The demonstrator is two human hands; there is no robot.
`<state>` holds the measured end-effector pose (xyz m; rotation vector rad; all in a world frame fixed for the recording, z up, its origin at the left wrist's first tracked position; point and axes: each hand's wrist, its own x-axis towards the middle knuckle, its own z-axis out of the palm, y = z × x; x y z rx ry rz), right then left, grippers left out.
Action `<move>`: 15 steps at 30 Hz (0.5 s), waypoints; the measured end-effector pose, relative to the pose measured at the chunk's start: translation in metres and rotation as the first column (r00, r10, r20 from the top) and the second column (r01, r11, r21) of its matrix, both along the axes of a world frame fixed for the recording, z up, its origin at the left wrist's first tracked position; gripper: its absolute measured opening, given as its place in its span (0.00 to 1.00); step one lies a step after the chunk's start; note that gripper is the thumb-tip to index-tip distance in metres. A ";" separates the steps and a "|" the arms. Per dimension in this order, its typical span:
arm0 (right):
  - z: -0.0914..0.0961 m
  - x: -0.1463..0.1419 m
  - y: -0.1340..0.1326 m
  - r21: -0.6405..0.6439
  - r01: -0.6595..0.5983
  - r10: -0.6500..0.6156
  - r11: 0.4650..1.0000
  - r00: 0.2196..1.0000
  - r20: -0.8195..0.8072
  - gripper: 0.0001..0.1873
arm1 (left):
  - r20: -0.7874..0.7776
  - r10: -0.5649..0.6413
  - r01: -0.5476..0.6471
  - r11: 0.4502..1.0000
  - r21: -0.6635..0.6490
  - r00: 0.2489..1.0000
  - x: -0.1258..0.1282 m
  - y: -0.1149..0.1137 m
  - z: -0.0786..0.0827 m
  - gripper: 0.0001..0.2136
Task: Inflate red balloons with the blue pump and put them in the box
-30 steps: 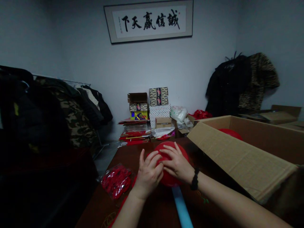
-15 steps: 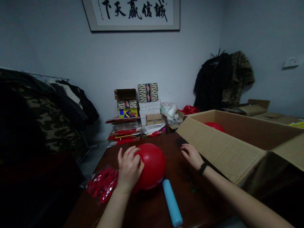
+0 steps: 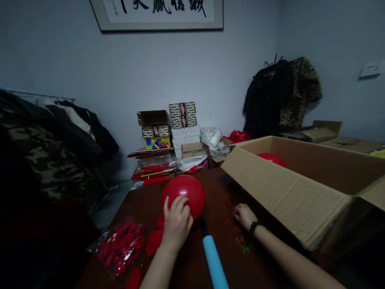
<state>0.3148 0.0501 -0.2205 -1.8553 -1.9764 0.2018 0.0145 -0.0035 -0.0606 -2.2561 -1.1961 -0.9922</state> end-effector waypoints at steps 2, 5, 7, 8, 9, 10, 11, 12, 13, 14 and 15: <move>-0.002 0.001 0.004 0.016 0.004 -0.004 1.000 1.000 0.014 0.12 | 0.018 0.012 -0.012 1.000 -0.003 1.000 0.003 0.009 -0.007 0.05; -0.003 0.002 0.014 0.043 0.023 -0.024 0.999 0.999 0.036 0.11 | 0.033 0.021 -0.020 1.000 -0.006 0.999 0.012 0.022 -0.014 0.05; -0.004 0.001 0.023 0.052 0.037 -0.039 0.998 0.998 0.053 0.11 | 0.030 0.006 -0.005 1.000 -0.015 1.000 0.021 0.030 -0.018 0.06; -0.005 0.000 0.027 0.056 0.045 -0.048 0.997 0.997 0.062 0.11 | 0.026 -0.013 0.014 1.000 -0.017 1.000 0.025 0.034 -0.021 0.06; -0.006 0.000 0.031 0.061 0.055 -0.059 0.997 0.996 0.070 0.11 | 0.019 -0.037 0.037 0.999 -0.020 0.999 0.030 0.037 -0.024 0.06; -0.007 -0.001 0.036 0.066 0.065 -0.070 0.996 0.995 0.077 0.11 | 0.014 -0.062 0.062 0.998 -0.019 0.998 0.034 0.041 -0.028 0.06; -0.008 -0.002 0.040 0.071 0.075 -0.081 0.995 0.993 0.084 0.12 | 0.007 -0.084 0.084 0.996 -0.024 0.996 0.038 0.045 -0.032 0.06; -0.010 -0.002 0.043 0.075 0.082 -0.088 0.994 0.992 0.089 0.12 | 0.000 -0.098 0.098 0.994 -0.038 0.995 0.043 0.049 -0.037 0.06; -0.011 -0.002 0.047 0.077 0.086 -0.093 0.993 0.991 0.093 0.13 | -0.008 -0.106 0.106 0.993 -0.057 0.994 0.047 0.052 -0.042 0.07; -0.013 -0.002 0.051 0.076 0.090 -0.097 0.993 0.991 0.095 0.13 | -0.019 -0.121 0.119 0.991 -0.068 0.993 0.051 0.056 -0.046 0.07; -0.015 -0.001 0.055 0.072 0.093 -0.100 0.993 0.990 0.096 0.13 | -0.037 -0.133 0.130 0.988 -0.086 0.990 0.055 0.059 -0.051 0.07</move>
